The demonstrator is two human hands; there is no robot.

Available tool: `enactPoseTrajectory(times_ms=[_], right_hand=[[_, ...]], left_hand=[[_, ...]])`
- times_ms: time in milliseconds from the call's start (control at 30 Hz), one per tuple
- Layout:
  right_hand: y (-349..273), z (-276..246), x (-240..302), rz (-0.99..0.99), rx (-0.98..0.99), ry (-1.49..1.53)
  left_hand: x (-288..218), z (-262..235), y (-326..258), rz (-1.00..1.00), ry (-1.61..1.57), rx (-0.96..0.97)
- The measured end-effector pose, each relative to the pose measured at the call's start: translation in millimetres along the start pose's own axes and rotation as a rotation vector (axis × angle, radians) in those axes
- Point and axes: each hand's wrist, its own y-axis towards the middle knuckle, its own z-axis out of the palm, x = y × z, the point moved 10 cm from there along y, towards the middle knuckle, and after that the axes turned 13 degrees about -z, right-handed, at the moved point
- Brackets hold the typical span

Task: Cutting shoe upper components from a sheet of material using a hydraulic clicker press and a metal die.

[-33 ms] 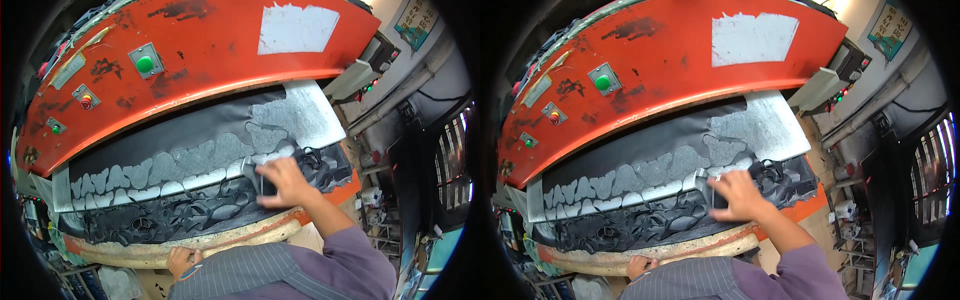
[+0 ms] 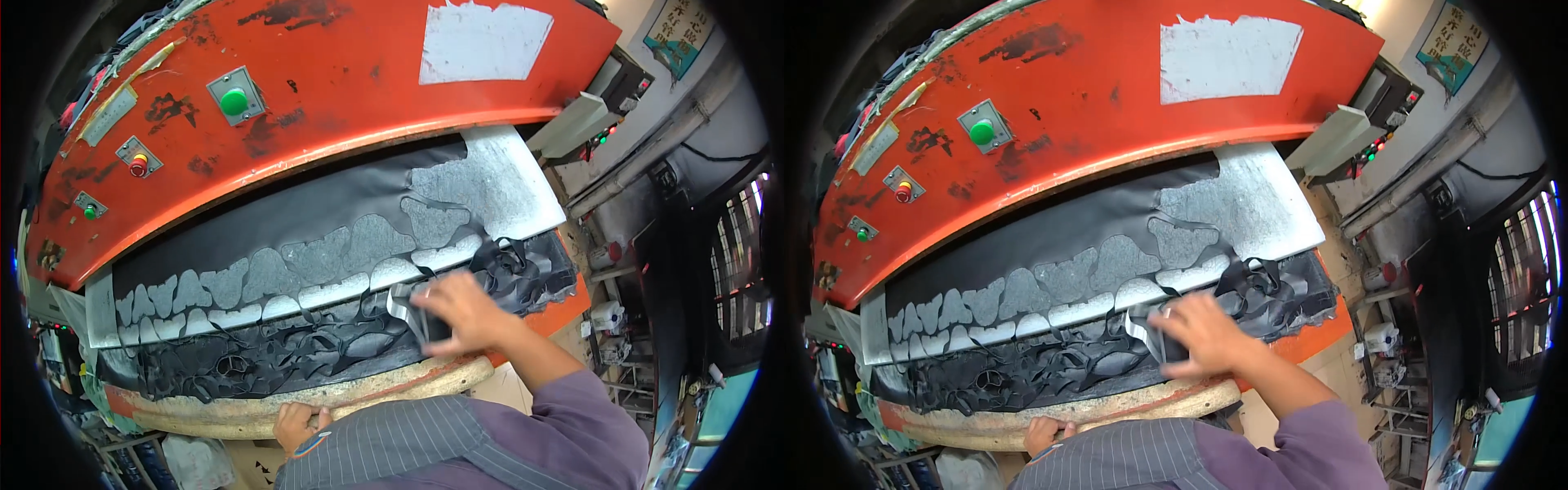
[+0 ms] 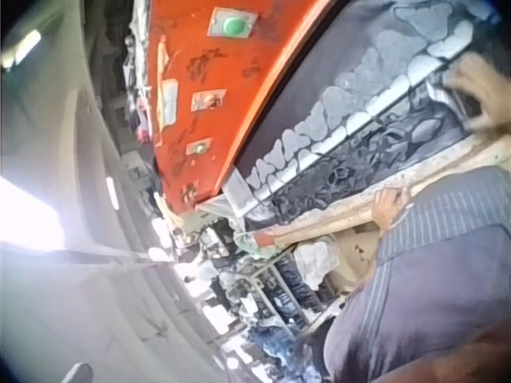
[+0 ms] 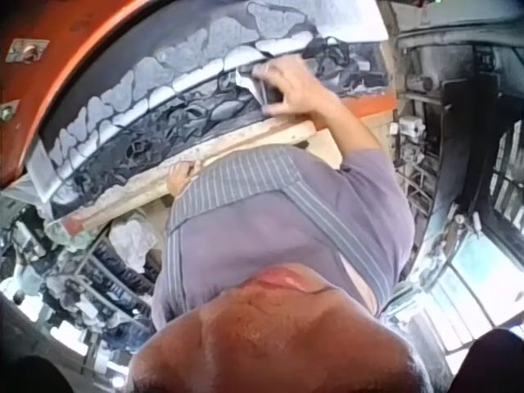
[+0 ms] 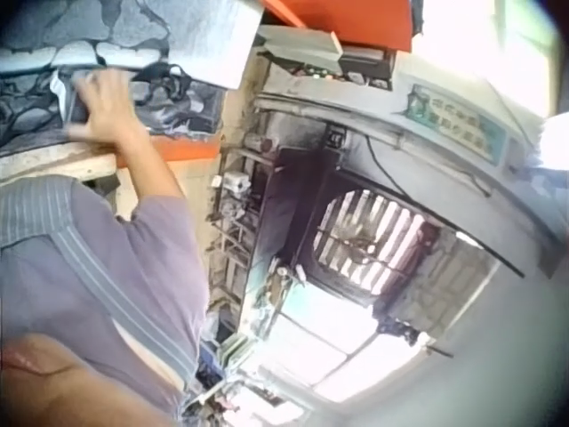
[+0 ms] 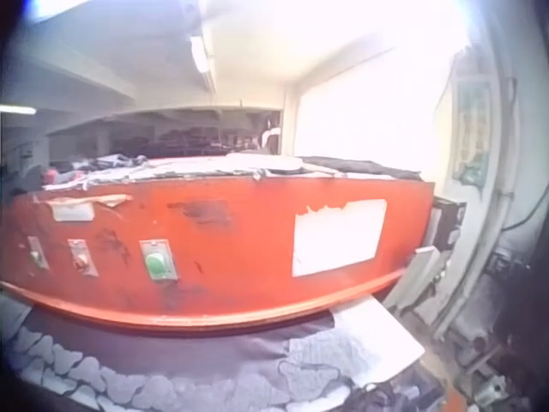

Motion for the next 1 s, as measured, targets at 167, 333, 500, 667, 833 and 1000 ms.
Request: enactPoseTrajectory(times_ms=[167, 333, 500, 667, 833, 1000], right_hand=[[21, 30, 23, -0.159, 0.233, 0.327], [18, -40, -124, 0.491, -0.245, -0.278], [26, -39, -162, 0.679, -0.185, -0.517], [37, -16, -190, 0.913, -0.108, -0.599], [47, -6, -188, 0.993, -0.08, -0.642], [48, -1, -179, 0.949, -0.059, -0.647]], left_hand=[[15, -11, 6, 0.067, -0.183, 0.122], [66, -107, 95, 0.035, -0.164, -0.34], [264, -186, 194, -0.411, -0.144, -0.451], [455, -239, 269, -0.633, 0.378, -0.555], [510, -253, 337, -0.839, 0.345, -0.405], [513, -255, 353, -0.785, 0.459, -0.316]])
